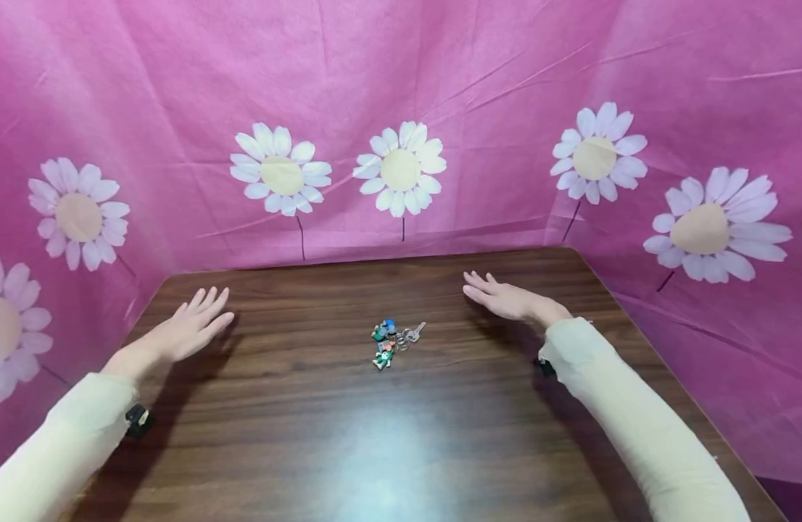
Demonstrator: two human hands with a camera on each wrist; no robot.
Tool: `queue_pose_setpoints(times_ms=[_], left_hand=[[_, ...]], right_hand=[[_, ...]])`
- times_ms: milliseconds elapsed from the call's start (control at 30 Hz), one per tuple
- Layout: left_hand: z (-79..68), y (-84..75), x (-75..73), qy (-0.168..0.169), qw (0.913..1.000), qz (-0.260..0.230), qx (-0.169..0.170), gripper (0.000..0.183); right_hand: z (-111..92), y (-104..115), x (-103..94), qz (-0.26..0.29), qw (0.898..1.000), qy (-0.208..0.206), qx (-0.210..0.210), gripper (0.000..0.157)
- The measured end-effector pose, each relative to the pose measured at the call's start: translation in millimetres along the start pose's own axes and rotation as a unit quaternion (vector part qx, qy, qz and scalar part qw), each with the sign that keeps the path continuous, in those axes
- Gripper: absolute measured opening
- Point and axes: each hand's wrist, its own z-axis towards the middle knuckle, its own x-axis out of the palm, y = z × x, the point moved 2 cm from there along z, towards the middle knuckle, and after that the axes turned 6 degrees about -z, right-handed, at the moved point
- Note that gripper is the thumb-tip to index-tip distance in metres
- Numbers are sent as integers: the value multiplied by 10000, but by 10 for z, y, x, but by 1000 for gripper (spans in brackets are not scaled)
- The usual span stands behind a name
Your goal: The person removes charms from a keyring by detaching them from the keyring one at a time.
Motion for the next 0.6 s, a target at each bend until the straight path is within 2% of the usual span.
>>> queue_pose_setpoints(times_ms=[67, 200, 300, 333, 367, 400, 433, 467, 533, 567, 600], left_hand=[[53, -76, -73, 200, 9996, -195, 38, 74], [190, -305, -230, 693, 9954, -653, 95, 76], [317, -549, -303, 1017, 9870, -1235, 165, 78], [361, -623, -312, 1179, 9787, -1667, 198, 78], [398, -705, -311, 1330, 9673, -2149, 204, 77], [438, -773, -304, 1483, 9512, -2696, 224, 76], [492, -847, -289, 1615, 9314, -3252, 249, 74], [544, -917, -264, 1744, 9085, -3789, 261, 72], [644, -1061, -187, 1998, 8603, -4681, 298, 66], [694, -1135, -137, 2061, 8457, -4910, 344, 63], [743, -1209, -84, 2102, 8363, -5050, 362, 59]], right_hand=[[23, 61, -38, 469, 9986, 247, -87, 68], [108, 183, -95, 1228, 9915, 411, -127, 69], [201, 294, -79, 2268, 9715, 659, -199, 68], [239, 338, -59, 2654, 9607, 772, -250, 68], [282, 384, -32, 3064, 9472, 887, -322, 68], [330, 430, 4, 3483, 9312, 1007, -377, 68], [365, 466, 39, 3846, 9155, 1111, -405, 68], [400, 498, 80, 4055, 9060, 1146, -409, 67], [454, 538, 174, 4328, 8929, 1178, -393, 65], [474, 549, 224, 4399, 8895, 1180, -382, 63], [486, 552, 275, 4409, 8891, 1175, -367, 60]])
